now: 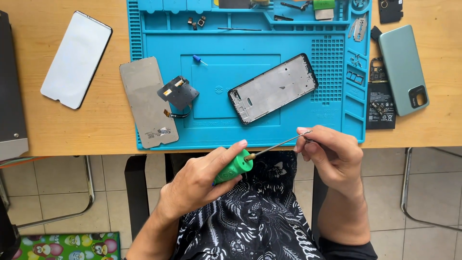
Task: The person disassembles a smartphone by removing the back cover and detaching internal components. They use a screwdriver to unscrew parts of the phone's frame and handle the battery and display assembly on a blue work mat.
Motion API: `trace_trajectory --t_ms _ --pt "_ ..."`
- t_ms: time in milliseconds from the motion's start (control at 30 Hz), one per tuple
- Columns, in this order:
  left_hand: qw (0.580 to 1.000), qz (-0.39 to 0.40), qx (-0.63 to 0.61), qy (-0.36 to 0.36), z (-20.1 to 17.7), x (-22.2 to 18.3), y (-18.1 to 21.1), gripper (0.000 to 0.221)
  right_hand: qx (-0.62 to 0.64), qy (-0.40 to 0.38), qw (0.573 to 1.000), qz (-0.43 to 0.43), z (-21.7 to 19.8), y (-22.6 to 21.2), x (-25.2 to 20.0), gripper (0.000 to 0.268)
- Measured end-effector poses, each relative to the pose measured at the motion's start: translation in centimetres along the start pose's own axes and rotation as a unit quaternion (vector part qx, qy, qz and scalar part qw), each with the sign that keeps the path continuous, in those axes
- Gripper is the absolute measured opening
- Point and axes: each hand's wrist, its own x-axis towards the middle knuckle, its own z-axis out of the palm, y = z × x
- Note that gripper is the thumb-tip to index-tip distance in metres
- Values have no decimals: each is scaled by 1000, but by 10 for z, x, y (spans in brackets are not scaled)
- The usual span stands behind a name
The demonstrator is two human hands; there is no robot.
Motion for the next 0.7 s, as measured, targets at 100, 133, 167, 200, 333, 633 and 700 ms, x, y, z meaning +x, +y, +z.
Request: trace_trajectory --t_ms 100,133,167,200,333,633,700 --pt "1000 8 21 -2 1 1 1 69 2 -4 1000 0 1 -3 1 19" --pt "999 8 40 -8 2 1 0 70 -7 -12 1000 1 2 -4 2 20" --pt "998 8 59 -14 3 1 0 71 -15 -19 1000 2 3 -6 3 21" --pt "998 7 59 -14 3 1 0 71 -15 -19 1000 3 3 -6 3 21" --pt "996 3 93 -18 6 -3 2 68 7 -29 999 10 4 -4 4 17" --pt "997 12 69 -18 17 -12 15 68 -70 -36 996 -46 1 -1 13 27" --pt "999 15 50 -11 25 -17 19 67 -76 -12 995 -63 3 2 9 26"
